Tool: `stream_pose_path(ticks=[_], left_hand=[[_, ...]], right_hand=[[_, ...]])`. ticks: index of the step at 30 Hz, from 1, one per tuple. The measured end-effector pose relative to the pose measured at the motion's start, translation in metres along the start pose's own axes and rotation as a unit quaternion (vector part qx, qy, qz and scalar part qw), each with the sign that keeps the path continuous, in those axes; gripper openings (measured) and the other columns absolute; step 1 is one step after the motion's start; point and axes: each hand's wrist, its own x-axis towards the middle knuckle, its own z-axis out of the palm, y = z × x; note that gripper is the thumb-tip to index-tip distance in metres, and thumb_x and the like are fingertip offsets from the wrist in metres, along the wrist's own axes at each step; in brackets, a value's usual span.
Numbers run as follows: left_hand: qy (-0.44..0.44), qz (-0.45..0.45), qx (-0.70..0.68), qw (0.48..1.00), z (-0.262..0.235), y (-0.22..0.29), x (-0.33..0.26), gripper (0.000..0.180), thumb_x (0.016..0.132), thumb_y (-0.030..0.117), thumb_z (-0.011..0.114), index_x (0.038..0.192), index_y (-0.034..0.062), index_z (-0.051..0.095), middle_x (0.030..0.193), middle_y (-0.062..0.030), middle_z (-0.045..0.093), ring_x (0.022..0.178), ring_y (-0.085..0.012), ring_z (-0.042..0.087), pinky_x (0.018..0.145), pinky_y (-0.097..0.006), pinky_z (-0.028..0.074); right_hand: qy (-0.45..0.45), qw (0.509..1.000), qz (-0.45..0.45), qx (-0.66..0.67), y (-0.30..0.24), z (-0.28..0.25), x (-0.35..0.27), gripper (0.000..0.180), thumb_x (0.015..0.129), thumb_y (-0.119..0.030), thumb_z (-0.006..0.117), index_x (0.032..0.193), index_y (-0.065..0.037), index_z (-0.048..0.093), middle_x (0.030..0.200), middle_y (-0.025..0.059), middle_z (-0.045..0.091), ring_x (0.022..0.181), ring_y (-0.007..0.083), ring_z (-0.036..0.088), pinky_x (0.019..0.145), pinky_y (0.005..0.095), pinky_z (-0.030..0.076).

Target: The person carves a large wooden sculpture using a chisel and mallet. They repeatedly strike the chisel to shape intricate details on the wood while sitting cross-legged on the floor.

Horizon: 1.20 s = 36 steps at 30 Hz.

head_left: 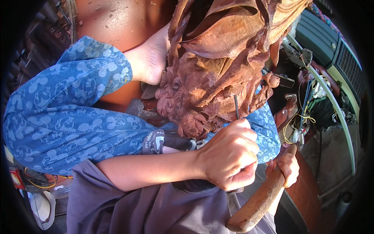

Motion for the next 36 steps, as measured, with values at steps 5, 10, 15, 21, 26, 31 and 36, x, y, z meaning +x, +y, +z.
stream_pose_path(ticks=[5, 10, 15, 21, 26, 31, 36], left_hand=[[0.011, -0.008, -0.006, 1.000, -0.005, 0.004, 0.007, 0.015, 0.061, 0.010, 0.058, 0.052, 0.0072, 0.046, 0.055, -0.0052, 0.041, 0.056, -0.0264, 0.044, 0.062, -0.038, 0.034], [0.013, -0.057, -0.023, 0.998, -0.011, 0.013, 0.016, 0.021, 0.065, 0.013, 0.060, 0.050, 0.0068, 0.047, 0.054, -0.0079, 0.048, 0.060, -0.0295, 0.049, 0.068, -0.040, 0.036], [0.005, -0.063, -0.018, 0.998, -0.008, 0.014, 0.014, 0.022, 0.063, 0.011, 0.062, 0.049, 0.0063, 0.045, 0.053, -0.0077, 0.048, 0.059, -0.0298, 0.049, 0.066, -0.039, 0.036], [0.007, -0.058, -0.035, 0.998, -0.011, 0.013, 0.014, 0.022, 0.062, 0.010, 0.062, 0.049, 0.0058, 0.044, 0.053, -0.0076, 0.047, 0.059, -0.0293, 0.049, 0.066, -0.039, 0.036], [0.003, -0.061, -0.032, 0.998, -0.011, 0.012, 0.015, 0.022, 0.063, 0.011, 0.062, 0.050, 0.0058, 0.045, 0.053, -0.0075, 0.047, 0.060, -0.0291, 0.050, 0.067, -0.040, 0.036], [0.013, -0.059, -0.029, 0.998, -0.010, 0.011, 0.014, 0.022, 0.066, 0.010, 0.060, 0.050, 0.0055, 0.045, 0.054, -0.0078, 0.047, 0.060, -0.0293, 0.050, 0.067, -0.040, 0.036], [0.027, -0.068, -0.035, 0.997, -0.013, 0.016, 0.020, 0.023, 0.067, 0.010, 0.060, 0.050, 0.0055, 0.044, 0.053, -0.0083, 0.047, 0.059, -0.0293, 0.049, 0.067, -0.040, 0.036]], right_hand=[[-0.018, 0.999, 0.013, -0.037, -0.006, -0.011, 0.008, 0.025, 0.074, -0.006, 0.076, 0.082, -0.007, 0.052, 0.064, 0.0085, 0.057, 0.053, 0.0228, 0.057, 0.050, 0.0327, 0.049], [-0.019, 0.998, 0.032, -0.053, -0.010, -0.021, 0.011, 0.026, 0.076, -0.008, 0.076, 0.084, -0.007, 0.051, 0.065, 0.0089, 0.058, 0.055, 0.0231, 0.057, 0.054, 0.0330, 0.050], [0.002, 1.000, 0.029, -0.003, -0.012, -0.018, 0.018, 0.028, 0.075, -0.005, 0.072, 0.088, -0.009, 0.047, 0.063, 0.0078, 0.054, 0.052, 0.0221, 0.053, 0.051, 0.0317, 0.046], [-0.036, 0.997, -0.018, -0.064, 0.000, -0.021, 0.023, 0.026, 0.071, -0.001, 0.071, 0.084, -0.006, 0.049, 0.062, 0.0075, 0.053, 0.050, 0.0226, 0.053, 0.047, 0.0320, 0.045], [-0.009, 1.000, -0.012, 0.011, 0.000, -0.024, 0.019, 0.022, 0.074, -0.002, 0.072, 0.085, -0.005, 0.053, 0.066, 0.0087, 0.058, 0.053, 0.0237, 0.058, 0.049, 0.0331, 0.049], [-0.021, 0.997, -0.007, -0.074, 0.001, -0.022, 0.024, 0.022, 0.074, -0.001, 0.070, 0.084, -0.007, 0.052, 0.064, 0.0078, 0.057, 0.051, 0.0228, 0.055, 0.047, 0.0317, 0.046], [-0.034, 0.997, -0.002, -0.076, 0.002, -0.025, 0.032, 0.022, 0.073, 0.000, 0.071, 0.082, -0.008, 0.051, 0.063, 0.0061, 0.056, 0.052, 0.0214, 0.055, 0.051, 0.0323, 0.047]])
